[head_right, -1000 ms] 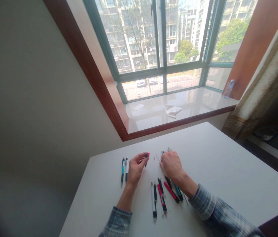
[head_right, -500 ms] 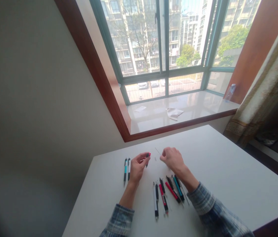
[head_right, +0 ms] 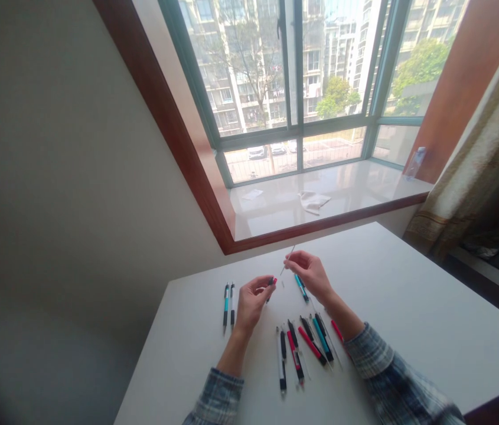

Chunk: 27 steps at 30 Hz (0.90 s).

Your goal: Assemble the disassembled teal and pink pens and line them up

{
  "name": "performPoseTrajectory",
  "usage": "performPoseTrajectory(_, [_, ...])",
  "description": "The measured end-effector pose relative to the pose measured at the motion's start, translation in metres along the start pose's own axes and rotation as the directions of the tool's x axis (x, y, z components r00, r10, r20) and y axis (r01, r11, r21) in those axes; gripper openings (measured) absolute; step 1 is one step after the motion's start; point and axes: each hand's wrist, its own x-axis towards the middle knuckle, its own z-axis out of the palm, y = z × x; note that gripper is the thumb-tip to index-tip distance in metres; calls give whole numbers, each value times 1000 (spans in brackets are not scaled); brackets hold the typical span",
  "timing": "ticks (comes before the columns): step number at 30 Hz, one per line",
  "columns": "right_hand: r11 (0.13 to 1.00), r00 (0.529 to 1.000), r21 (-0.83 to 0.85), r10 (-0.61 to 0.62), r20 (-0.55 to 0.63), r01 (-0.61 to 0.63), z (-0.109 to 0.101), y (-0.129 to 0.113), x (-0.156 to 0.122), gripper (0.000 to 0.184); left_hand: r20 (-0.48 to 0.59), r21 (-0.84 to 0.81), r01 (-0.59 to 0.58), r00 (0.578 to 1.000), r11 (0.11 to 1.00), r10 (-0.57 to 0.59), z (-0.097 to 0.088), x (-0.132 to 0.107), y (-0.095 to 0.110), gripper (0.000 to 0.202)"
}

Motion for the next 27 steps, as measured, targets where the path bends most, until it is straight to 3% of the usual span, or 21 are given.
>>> performPoseTrajectory(9, [998, 990, -69, -4, 140, 13, 10, 3, -4, 37, 20, -57, 15, 1000, 998, -14, 1, 0, 3, 34])
performPoseTrajectory(12, [986, 978, -161, -12, 210, 46, 11, 3, -5, 37, 42, -80, 17, 999, 997, -13, 1, 0, 3, 34])
performPoseTrajectory(14, [954, 980, -275, -71, 184, 121, 9, 1, -6, 34, 45, -92, 21, 999, 996, -17, 0, 1, 3, 32])
performPoseTrajectory(17, [821, 977, -531, -196, 84, 211, 3, -3, -6, 24, 4, -168, 33, 999, 985, -33, -1, 2, 5, 31])
performPoseTrajectory(19, [706, 970, -671, -228, 88, 227, -2, -3, -6, 21, -31, -276, 34, 999, 961, -44, -2, 3, 7, 32])
performPoseTrajectory(23, [508, 973, -832, -169, 157, 223, -5, 5, -8, 18, -87, -456, 9, 995, 890, -54, -4, 4, 9, 31])
performPoseTrajectory(27, [331, 984, -926, -76, 164, 180, 3, 13, -10, 16, -88, -476, -3, 995, 879, -45, -4, 4, 10, 29])
